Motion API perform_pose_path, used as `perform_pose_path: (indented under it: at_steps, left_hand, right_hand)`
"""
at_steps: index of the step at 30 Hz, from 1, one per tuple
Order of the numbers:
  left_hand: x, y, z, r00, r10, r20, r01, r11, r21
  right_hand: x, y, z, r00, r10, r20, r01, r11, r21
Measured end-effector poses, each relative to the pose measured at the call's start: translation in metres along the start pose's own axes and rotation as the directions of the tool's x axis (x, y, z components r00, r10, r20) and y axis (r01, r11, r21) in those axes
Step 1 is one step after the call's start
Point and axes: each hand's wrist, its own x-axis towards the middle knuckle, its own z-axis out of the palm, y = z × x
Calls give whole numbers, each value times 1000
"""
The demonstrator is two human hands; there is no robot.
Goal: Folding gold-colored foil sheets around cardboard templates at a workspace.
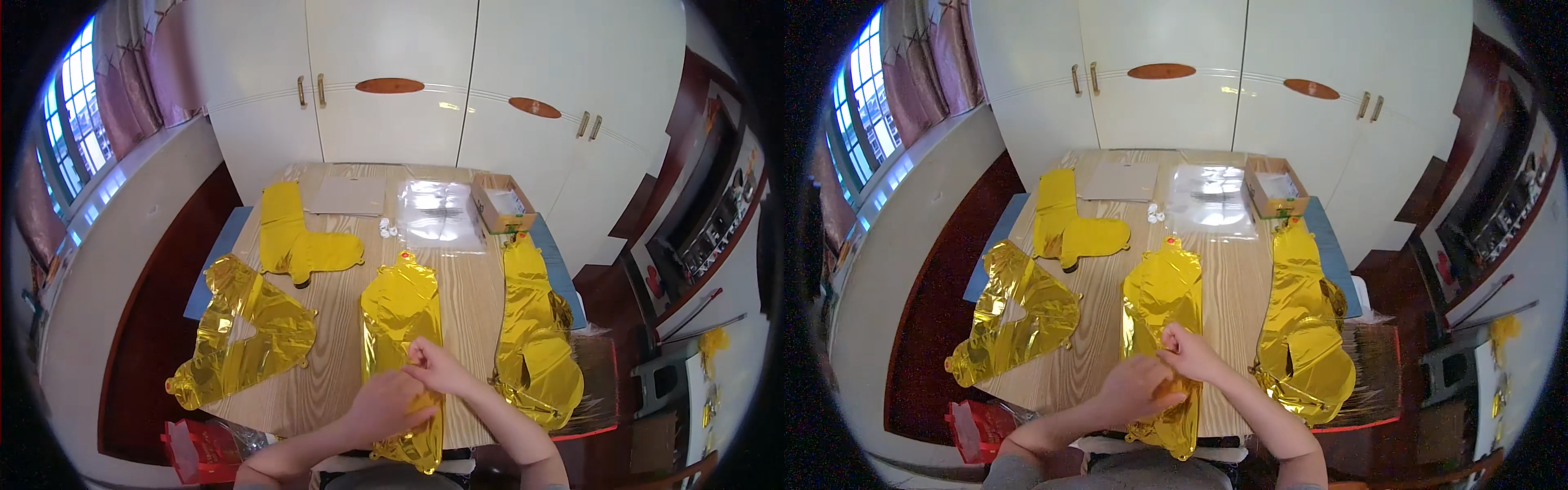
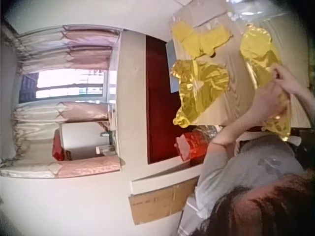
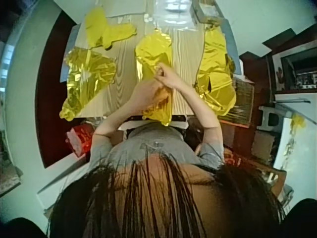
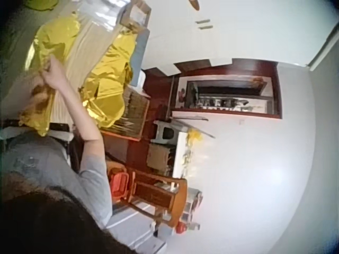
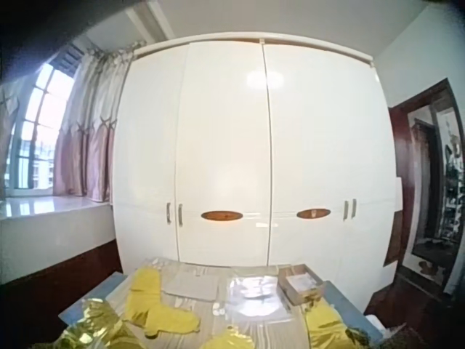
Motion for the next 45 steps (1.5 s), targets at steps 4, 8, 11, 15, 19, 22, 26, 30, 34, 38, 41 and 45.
perform_pose_path:
  at_steps: [4,8,11,15,19,22,26,30,34,38,41,45]
  left_hand:
    - [7,-57,-14,974,-206,-94,213,974,77]
    - [4,-124,-17,982,-186,14,177,954,244]
    - [12,-136,-15,952,-232,200,174,947,271]
    - [19,-153,-7,932,-210,296,116,945,306]
    - [31,-152,-8,921,-205,331,100,946,307]
    - [35,-154,-7,927,-205,314,108,948,299]
    - [36,-161,-2,920,-211,330,95,938,334]
    - [39,-165,2,914,-198,354,56,927,372]
    - [38,-169,3,901,-201,385,22,906,422]
    - [42,-170,1,891,-209,404,3,891,454]
    - [47,-165,-6,883,-191,429,-46,874,485]
    - [50,-173,-8,881,-192,433,-26,893,449]
  right_hand:
    - [-13,-4,-8,991,-133,-27,113,919,-376]
    - [-14,11,-5,949,-314,19,287,841,-459]
    - [-14,14,-4,948,-316,45,300,830,-471]
    - [-18,15,-6,960,-274,57,265,826,-497]
    - [-19,16,-6,954,-292,71,287,815,-504]
    - [-19,17,-6,947,-312,81,308,804,-509]
    - [-18,19,-5,938,-339,71,327,799,-505]
    - [-18,20,-6,937,-341,81,335,804,-492]
    - [-17,20,-6,937,-335,95,337,805,-487]
    - [-17,22,-4,938,-335,94,336,802,-495]
    - [-17,22,-5,941,-323,101,329,805,-493]
    - [-16,22,-4,937,-337,91,337,809,-482]
